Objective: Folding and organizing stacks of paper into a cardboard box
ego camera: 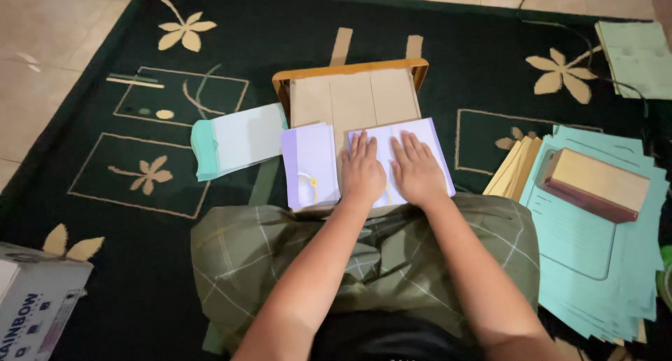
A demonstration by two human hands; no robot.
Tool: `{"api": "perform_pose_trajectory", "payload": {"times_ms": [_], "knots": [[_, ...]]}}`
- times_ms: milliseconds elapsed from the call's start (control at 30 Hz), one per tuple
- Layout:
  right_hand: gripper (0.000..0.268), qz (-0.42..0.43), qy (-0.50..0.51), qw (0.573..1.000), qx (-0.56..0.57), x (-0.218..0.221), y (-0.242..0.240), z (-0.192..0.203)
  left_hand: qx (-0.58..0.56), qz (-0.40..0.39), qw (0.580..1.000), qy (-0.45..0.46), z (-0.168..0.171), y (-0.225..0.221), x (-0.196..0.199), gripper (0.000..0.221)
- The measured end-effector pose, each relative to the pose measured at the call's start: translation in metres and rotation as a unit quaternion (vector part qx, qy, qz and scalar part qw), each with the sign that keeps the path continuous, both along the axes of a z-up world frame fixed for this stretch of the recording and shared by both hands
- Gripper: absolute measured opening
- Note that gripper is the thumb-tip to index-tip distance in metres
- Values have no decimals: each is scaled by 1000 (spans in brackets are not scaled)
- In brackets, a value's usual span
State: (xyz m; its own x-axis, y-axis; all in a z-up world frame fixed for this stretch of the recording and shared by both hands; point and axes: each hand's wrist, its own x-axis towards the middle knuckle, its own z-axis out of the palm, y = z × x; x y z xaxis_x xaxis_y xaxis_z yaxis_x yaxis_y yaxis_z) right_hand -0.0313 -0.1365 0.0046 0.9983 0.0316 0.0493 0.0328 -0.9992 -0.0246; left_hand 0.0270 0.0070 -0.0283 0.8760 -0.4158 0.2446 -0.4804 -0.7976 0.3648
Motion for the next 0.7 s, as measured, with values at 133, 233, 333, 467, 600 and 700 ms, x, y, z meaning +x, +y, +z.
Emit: {"api": "perform_pose_trajectory", "payload": {"times_ms": [133,233,333,467,600,700], "knots": [[66,-89,13,996,24,-4,-14,-28,11,-2,1000,-16,1,-3,-1,56],[68,-155,-30,982,105,-2,-21,-35,74,-3,995,-74,5,-7,-11,50],[67,-171,-77,968,165,-2,-22,-37,59,-148,984,-80,30,1,-35,45],[61,-161,-149,920,325,-8,-36,-38,35,-249,967,35,35,17,-47,70],[51,-129,-165,873,442,-14,-47,-42,6,-260,964,57,34,21,-44,57],[50,-143,-166,842,493,-19,-43,-29,-6,-256,966,42,33,22,-46,52]]}}
